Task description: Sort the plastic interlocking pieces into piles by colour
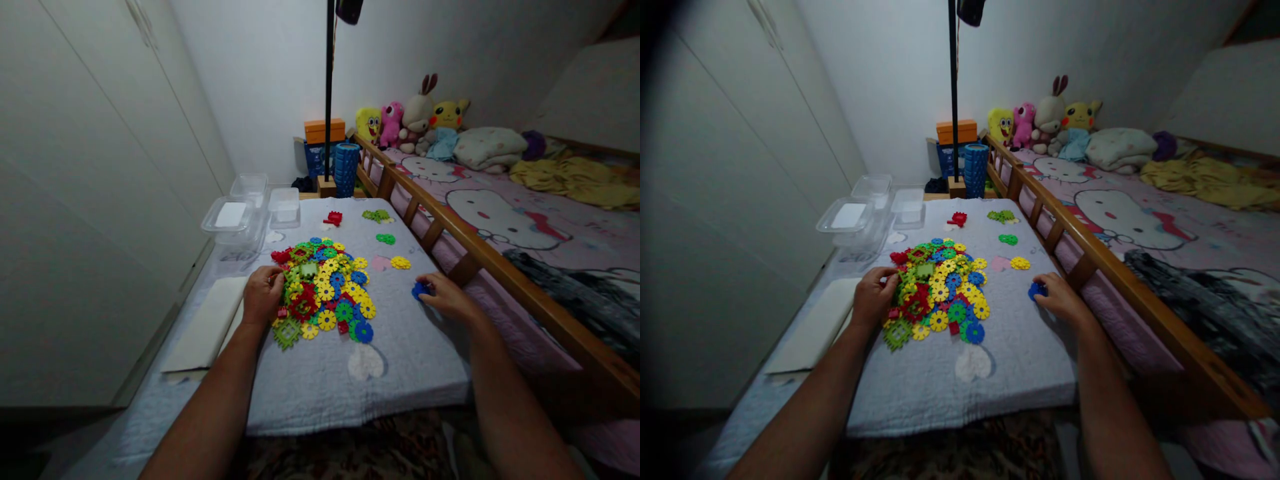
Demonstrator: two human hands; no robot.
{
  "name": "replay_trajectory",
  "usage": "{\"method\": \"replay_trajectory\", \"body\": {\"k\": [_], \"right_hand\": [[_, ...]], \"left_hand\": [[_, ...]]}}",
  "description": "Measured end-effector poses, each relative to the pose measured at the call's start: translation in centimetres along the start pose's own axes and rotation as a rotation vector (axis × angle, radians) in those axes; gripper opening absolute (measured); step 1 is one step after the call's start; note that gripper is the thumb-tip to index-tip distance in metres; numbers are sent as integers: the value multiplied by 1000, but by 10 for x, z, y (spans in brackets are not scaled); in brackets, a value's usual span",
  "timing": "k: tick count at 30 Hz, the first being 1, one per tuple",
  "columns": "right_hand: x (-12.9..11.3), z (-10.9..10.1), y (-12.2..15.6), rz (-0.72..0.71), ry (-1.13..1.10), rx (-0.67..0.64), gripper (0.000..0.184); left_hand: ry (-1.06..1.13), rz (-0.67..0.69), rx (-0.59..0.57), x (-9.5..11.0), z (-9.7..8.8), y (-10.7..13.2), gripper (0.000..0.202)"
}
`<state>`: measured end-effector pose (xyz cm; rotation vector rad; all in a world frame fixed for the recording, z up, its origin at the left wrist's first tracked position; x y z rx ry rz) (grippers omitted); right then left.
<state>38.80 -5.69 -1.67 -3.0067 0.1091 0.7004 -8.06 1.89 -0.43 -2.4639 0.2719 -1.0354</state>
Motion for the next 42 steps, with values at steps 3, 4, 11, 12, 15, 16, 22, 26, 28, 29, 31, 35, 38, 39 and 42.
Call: {"method": "replay_trajectory", "body": {"k": [3,4,11,12,15,16,22,26,28,29,31,35,38,39,42], "right_hand": [[1,3,5,-4,6,3,43],[1,4,5,-11,11,-6,43],[-2,0,10,-42,67,-35,35],[-4,0,10,-36,90,-28,36],[-23,0,0,-48,151,-6,41],[-35,2,-5,-74,155,-4,41],[-126,33,-38,-314,107,-15,28],[-149,59,-48,-287,130,-4,25],[-148,67,-48,-278,93,28,22],[-145,69,-48,-280,61,50,20],[-139,70,-48,-296,-10,82,16],[-133,71,-47,-313,-101,78,15],[-133,71,-48,-298,-120,93,15],[-134,72,-48,-289,-122,107,14],[-134,74,-48,-260,-117,138,11]], "left_hand": [[7,-4,-2,0,1,0,21],[9,-8,-3,-1,1,1,21],[13,-25,-5,-1,1,1,23],[13,-26,-6,-1,1,1,23],[14,-27,-7,-1,1,1,22],[13,-27,-7,-1,1,1,22],[5,-35,-10,-2,0,0,22],[13,-43,-14,-3,1,-1,21],[13,-43,-17,-3,1,-1,21],[12,-42,-20,-3,2,-1,21],[10,-39,-25,-3,2,-1,21],[6,-42,-25,-3,2,-1,20],[8,-47,-20,-4,2,0,20],[10,-48,-18,-4,2,0,21],[9,-52,-14,-4,2,0,21]]}}
Point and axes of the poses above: each hand's wrist, its own y-axis away from the middle knuckle, its own z-axis out of the palm, x = y × z, the point moved 4 cm from there along -y, towards the middle knuckle, and after that the axes turned 1 degree about z, right-handed, at the moved point
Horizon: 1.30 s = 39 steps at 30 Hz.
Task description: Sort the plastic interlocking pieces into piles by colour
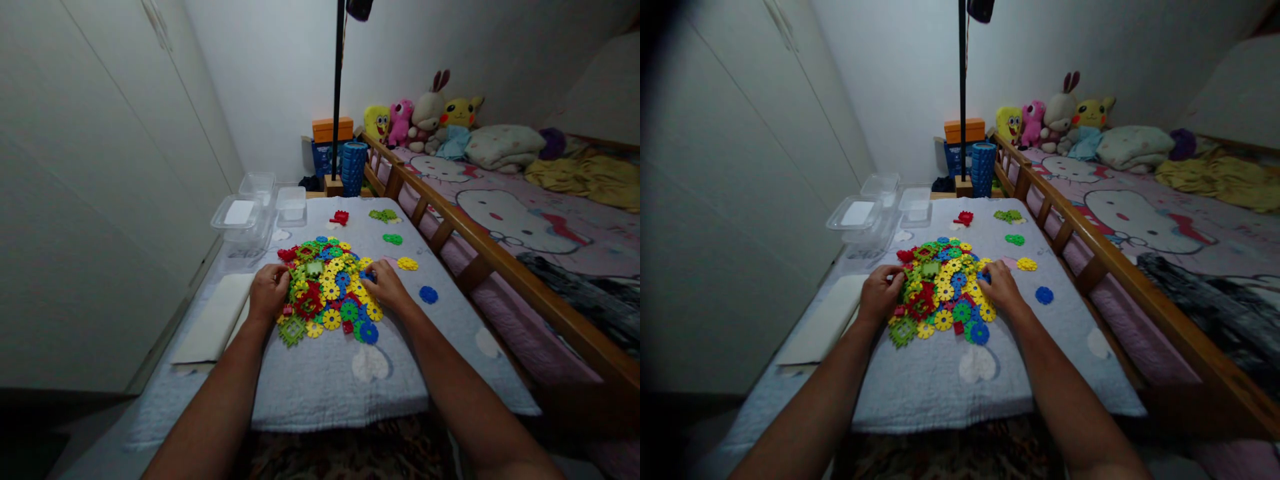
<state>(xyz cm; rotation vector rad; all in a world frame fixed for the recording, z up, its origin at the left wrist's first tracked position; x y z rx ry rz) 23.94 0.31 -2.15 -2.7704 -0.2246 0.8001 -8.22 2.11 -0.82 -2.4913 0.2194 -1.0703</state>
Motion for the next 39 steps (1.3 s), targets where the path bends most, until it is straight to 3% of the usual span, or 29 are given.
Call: {"method": "replay_trajectory", "body": {"k": [5,12,20,23,29,39], "right_hand": [[-3,1,1,-4,5,25,10],[-1,-19,5,-55,11,48,32],[63,-78,46,68,194,-26,34],[81,-91,64,99,261,-30,37],[84,-90,80,118,307,-67,33],[79,-93,83,152,272,-63,32]], "left_hand": [[-9,-3,-9,0,0,1,23],[-31,3,-25,1,1,0,22],[-25,0,-22,0,1,-1,20],[-33,-1,-24,-1,1,-1,22],[-51,8,-28,-2,2,-1,24],[-48,7,-31,-2,1,0,24]]}}
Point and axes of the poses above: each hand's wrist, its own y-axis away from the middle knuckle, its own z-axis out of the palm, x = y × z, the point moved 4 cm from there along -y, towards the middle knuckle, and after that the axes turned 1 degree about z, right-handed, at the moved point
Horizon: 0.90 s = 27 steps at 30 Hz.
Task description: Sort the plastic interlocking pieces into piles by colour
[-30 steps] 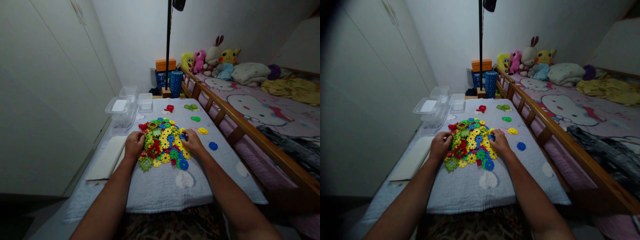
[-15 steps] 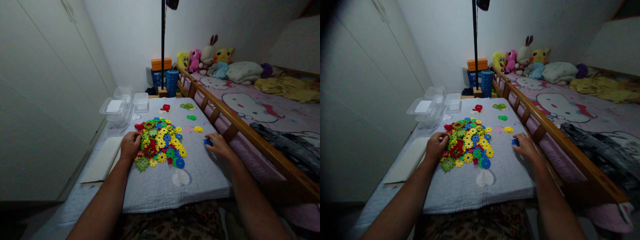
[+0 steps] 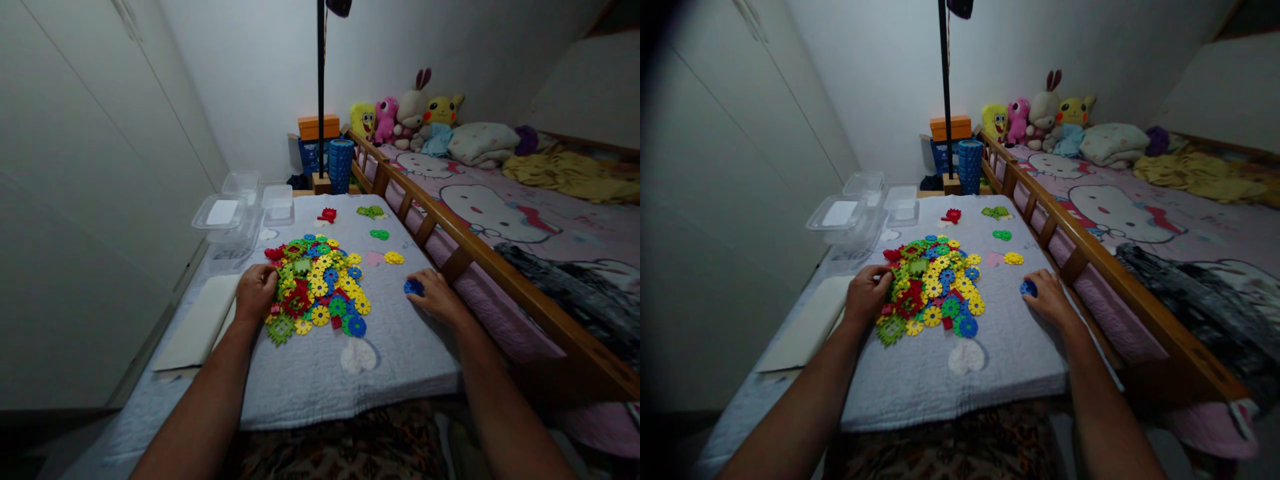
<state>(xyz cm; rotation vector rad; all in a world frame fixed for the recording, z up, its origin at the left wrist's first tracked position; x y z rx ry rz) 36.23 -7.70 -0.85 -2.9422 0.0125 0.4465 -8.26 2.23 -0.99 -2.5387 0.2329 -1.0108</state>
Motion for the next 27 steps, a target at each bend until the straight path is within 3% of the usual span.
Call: {"method": "replay_trajectory", "body": {"k": [12,20,27], "right_hand": [[21,3,-3,-13,29,63,32],[4,2,-1,-35,-49,21,39],[-5,7,-10,-43,-32,-18,34]], "left_hand": [[6,2,8,1,-1,0,22],[9,-5,6,1,-1,0,23],[17,-2,7,2,-1,-1,22]]}}
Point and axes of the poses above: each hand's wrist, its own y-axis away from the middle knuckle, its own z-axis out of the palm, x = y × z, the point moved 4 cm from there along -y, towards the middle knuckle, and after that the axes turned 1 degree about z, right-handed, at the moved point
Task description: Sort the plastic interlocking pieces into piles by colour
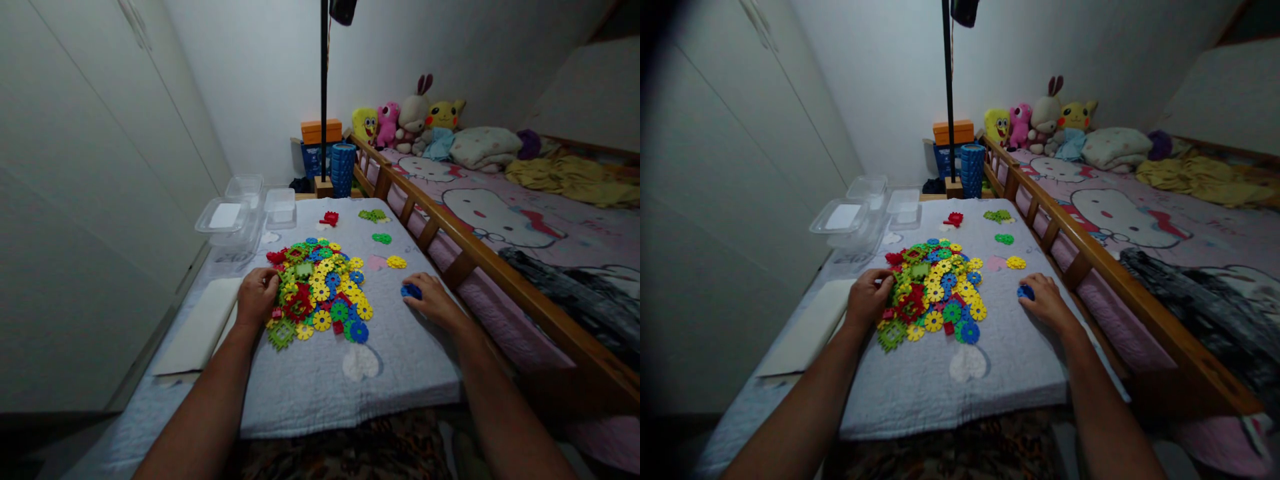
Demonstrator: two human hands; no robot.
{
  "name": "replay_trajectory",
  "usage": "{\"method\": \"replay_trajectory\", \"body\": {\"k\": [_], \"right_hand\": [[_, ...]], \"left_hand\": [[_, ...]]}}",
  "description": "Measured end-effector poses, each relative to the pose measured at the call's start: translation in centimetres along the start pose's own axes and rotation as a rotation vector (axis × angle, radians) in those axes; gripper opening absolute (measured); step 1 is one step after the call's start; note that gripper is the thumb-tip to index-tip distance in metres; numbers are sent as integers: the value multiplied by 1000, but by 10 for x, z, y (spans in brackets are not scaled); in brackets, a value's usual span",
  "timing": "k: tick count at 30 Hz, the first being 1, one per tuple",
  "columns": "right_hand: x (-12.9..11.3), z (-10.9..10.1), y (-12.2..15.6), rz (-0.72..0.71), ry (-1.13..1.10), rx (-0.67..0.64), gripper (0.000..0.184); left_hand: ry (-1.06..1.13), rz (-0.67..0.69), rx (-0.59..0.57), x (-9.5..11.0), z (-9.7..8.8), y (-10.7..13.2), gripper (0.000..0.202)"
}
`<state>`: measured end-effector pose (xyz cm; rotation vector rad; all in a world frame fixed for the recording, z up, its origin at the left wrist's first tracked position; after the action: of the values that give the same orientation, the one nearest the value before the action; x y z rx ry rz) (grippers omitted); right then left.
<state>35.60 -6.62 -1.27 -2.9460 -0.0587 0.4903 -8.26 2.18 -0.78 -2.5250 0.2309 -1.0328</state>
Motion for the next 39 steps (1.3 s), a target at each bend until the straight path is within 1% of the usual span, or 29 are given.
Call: {"method": "replay_trajectory", "body": {"k": [2,4,8,10,12,15,18,21,23,25,30,33,36,39], "right_hand": [[-12,2,-9,-2,26,17,36],[-31,6,-22,-35,37,17,37],[-75,21,-48,-188,14,-5,34],[-91,30,-56,-234,9,-3,33],[-98,37,-61,-240,7,-2,31],[-98,44,-61,-227,-13,20,28],[-95,42,-59,-242,-56,87,23],[-91,34,-59,-252,-120,172,20],[-84,24,-59,-208,-174,217,20],[-71,12,-58,-122,-249,228,21],[-20,-19,-41,138,-440,177,24],[11,-31,-25,250,-502,129,23],[30,-35,-8,305,-521,76,22],[35,-31,5,299,-506,-12,22]], "left_hand": [[-2,-1,-5,1,0,0,22],[-1,-4,-6,2,0,0,22],[11,-11,-7,1,0,1,22],[16,-10,-5,0,0,1,22],[18,-8,-3,-2,1,0,21],[16,-6,-7,-3,1,0,23],[14,-14,-14,-3,1,-1,25],[12,-24,-16,-2,1,-1,25],[12,-25,-14,-1,1,0,25],[13,-22,-11,-1,0,0,24],[9,-8,-10,-2,1,0,24],[0,5,-15,-3,2,-1,25],[-9,10,-20,-3,2,-1,26],[-9,12,-21,-4,3,0,27]]}}
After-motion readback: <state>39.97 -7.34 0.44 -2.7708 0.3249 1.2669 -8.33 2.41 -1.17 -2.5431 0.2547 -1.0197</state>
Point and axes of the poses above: each hand's wrist, its own y-axis away from the middle knuckle, its own z-axis out of the palm, x = y × z, the point moved 4 cm from there along -y, towards the middle knuckle, and after that the axes turned 1 degree about z, right-handed, at the moved point
